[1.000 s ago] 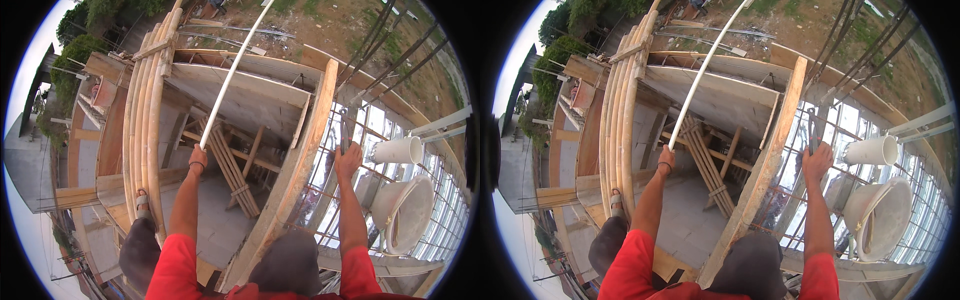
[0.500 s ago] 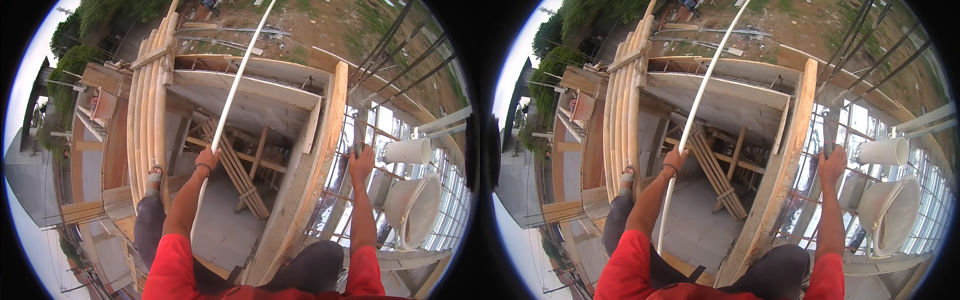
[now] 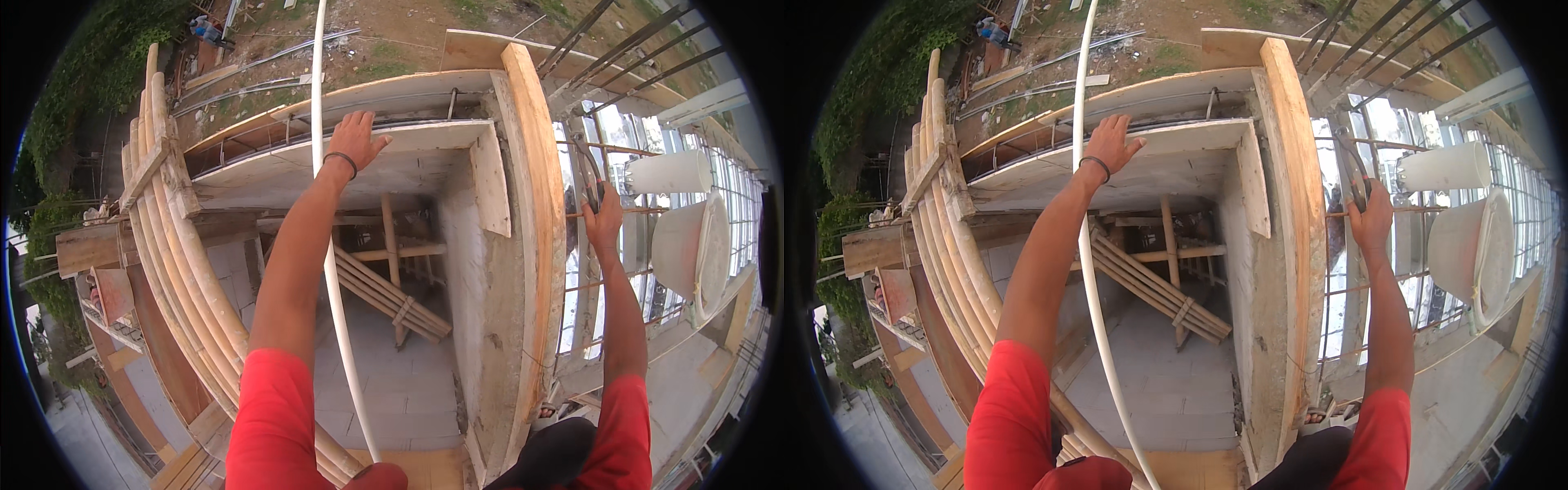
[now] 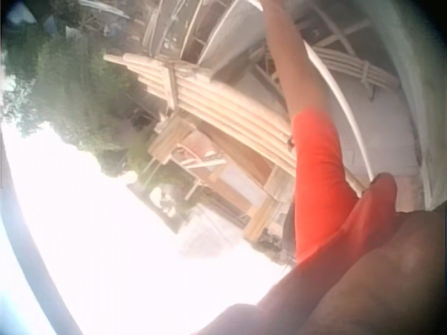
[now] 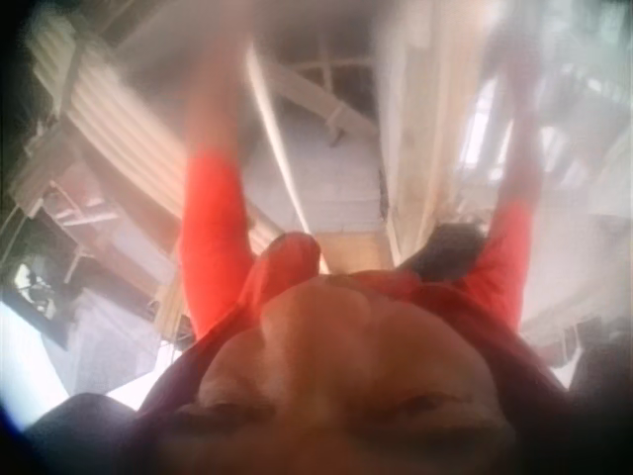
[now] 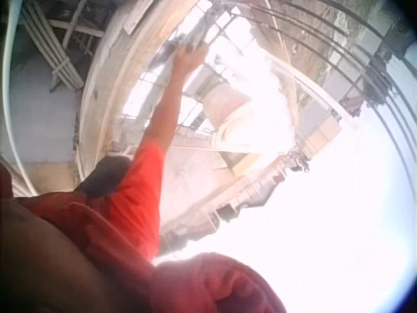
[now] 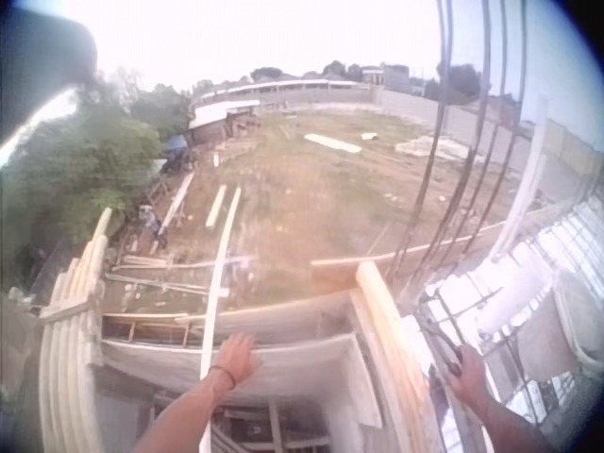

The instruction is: The person secures wooden planks to a bamboo scaffolding structure using pliers and wire. They position the wood, wrap wire around the joints, and twist the wire to fasten the components together.

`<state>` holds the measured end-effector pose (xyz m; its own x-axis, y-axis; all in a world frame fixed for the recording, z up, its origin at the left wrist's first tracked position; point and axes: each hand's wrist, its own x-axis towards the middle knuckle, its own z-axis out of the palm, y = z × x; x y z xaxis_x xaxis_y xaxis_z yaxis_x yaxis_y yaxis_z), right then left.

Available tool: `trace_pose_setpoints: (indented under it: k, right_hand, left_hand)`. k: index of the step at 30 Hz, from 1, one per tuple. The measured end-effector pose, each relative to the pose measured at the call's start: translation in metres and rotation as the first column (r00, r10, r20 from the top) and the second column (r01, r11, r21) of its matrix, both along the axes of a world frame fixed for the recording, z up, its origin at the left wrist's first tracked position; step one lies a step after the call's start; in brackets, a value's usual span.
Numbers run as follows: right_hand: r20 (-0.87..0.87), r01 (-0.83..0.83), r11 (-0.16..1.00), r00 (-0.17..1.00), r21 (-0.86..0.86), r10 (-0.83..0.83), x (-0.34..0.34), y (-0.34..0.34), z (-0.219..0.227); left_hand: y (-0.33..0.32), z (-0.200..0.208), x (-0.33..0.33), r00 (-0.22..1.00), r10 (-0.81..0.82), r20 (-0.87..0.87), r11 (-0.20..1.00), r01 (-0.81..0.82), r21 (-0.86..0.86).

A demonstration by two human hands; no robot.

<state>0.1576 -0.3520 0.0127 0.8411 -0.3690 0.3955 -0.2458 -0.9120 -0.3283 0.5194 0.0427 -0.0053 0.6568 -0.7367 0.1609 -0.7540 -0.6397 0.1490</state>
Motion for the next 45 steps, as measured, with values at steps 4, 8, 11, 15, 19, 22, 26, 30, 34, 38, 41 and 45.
trace_pose_setpoints:
  k: [4, 8, 11, 15, 19, 22, 26, 30, 34, 38, 41, 45]
  right_hand:
    - [-0.088, 0.076, 0.996, 0.993, 0.036, -0.072, -0.005, 0.003, 0.004]
    - [-0.049, 0.112, 0.992, 0.992, -0.062, -0.115, -0.002, 0.001, -0.004]
    - [-0.107, 0.164, 0.984, 0.980, -0.067, -0.171, -0.001, 0.008, 0.007]
    - [-0.137, 0.461, 0.887, 0.879, -0.004, -0.458, 0.003, 0.041, 0.052]
    - [-0.084, 0.555, 0.783, 0.827, 0.283, -0.556, 0.051, 0.168, 0.113]
    - [-0.341, 0.501, 0.686, 0.865, 0.528, -0.368, 0.082, 0.266, 0.091]
    - [-0.696, 0.735, 0.395, 0.666, 0.551, -0.269, 0.094, 0.334, -0.026]
    - [-0.850, 0.850, -0.179, 0.433, 0.496, -0.301, 0.097, 0.330, -0.164]
    - [-0.922, 0.917, -0.138, 0.351, 0.373, -0.163, 0.095, 0.291, -0.268]
    - [-0.961, 0.960, 0.121, 0.263, 0.252, -0.086, 0.098, 0.270, -0.340]
    - [-0.967, 0.956, 0.171, 0.250, 0.239, -0.047, 0.104, 0.270, -0.370]
    - [-0.976, 0.974, 0.175, 0.168, 0.143, -0.140, 0.101, 0.260, -0.395]
  left_hand:
    - [-0.015, -0.009, 0.035, 0.933, 0.019, -0.359, 0.897, 0.142, 0.418]
    - [-0.011, -0.034, 0.067, 0.872, 0.058, -0.487, 0.864, 0.201, 0.462]
    - [-0.006, -0.056, 0.082, 0.865, -0.139, -0.482, 0.904, 0.310, 0.296]
    - [-0.015, -0.067, 0.085, 0.833, -0.155, -0.532, 0.890, 0.351, 0.291]
    - [-0.014, -0.060, 0.085, 0.830, -0.094, -0.549, 0.879, 0.328, 0.345]
    - [0.000, -0.061, 0.089, 0.842, -0.101, -0.530, 0.890, 0.314, 0.330]
    - [-0.014, -0.048, 0.081, 0.826, -0.154, -0.543, 0.881, 0.364, 0.303]
    - [-0.012, -0.052, 0.083, 0.824, -0.197, -0.531, 0.882, 0.385, 0.270]
    - [-0.012, -0.047, 0.078, 0.827, -0.186, -0.530, 0.905, 0.355, 0.236]
    - [-0.009, -0.055, 0.082, 0.833, -0.227, -0.504, 0.916, 0.358, 0.180]
    - [-0.009, -0.055, 0.083, 0.836, -0.238, -0.494, 0.914, 0.364, 0.176]
    - [-0.018, -0.052, 0.080, 0.820, -0.304, -0.484, 0.903, 0.411, 0.129]
